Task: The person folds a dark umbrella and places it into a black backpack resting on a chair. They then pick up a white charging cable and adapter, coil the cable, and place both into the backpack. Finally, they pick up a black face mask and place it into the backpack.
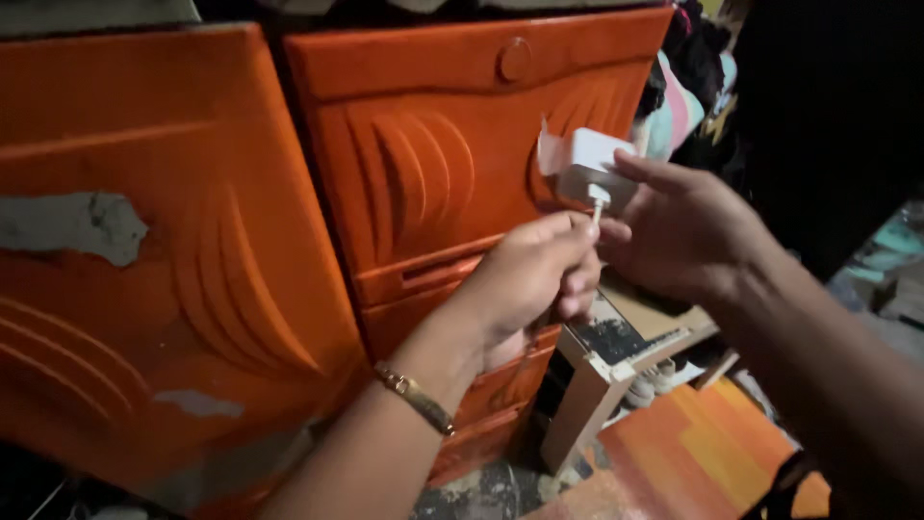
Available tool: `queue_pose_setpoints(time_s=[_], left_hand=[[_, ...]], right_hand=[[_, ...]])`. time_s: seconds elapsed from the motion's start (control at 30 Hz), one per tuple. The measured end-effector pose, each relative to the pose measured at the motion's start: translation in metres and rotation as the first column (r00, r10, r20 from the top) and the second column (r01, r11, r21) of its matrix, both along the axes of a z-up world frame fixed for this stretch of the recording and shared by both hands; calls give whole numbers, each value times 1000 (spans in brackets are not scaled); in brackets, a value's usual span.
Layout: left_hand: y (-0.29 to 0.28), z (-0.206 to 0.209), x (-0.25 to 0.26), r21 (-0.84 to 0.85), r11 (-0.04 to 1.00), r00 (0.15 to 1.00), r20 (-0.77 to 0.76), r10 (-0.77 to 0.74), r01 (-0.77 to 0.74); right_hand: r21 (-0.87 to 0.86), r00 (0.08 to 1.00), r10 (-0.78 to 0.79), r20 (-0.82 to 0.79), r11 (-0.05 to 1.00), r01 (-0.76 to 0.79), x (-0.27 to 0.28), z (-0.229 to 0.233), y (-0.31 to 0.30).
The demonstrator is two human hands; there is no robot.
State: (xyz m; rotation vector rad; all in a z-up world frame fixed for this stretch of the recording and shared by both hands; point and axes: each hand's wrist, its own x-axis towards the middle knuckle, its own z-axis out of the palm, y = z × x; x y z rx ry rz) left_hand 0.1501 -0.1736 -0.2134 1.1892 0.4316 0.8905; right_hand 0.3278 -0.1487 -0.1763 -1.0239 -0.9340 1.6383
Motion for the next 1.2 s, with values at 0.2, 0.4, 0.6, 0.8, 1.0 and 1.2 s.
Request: queue_pose_setpoints(time_s=[0.2, 0.4, 0.6, 0.8, 1.0, 1.2], left_hand=[[-16, -7, -17, -110, 992, 994, 99, -44, 55], [-50, -37, -29, 87, 994, 887, -462, -13, 60], [-78, -43, -33, -136, 971, 924, -356, 137, -196], [-84, -33, -23, 426, 623, 603, -202, 772, -655], [-108, -36, -9, 825, 273, 444, -29, 895, -496], [-98, -29, -12, 552, 619, 589, -262, 765, -558]], right_hand=[[60, 763, 373, -528, 912, -405, -5, -49, -37], [-187, 930, -152, -335, 978, 93, -17, -55, -74], [-130, 908, -220, -357, 974, 186, -16, -50, -99], [-111, 931, -150, -332, 987, 120, -21, -50, -106], [17, 986, -133, -102, 991, 136, -25, -55, -115], [70, 991, 114, -68, 992, -109, -17, -56, -126]])
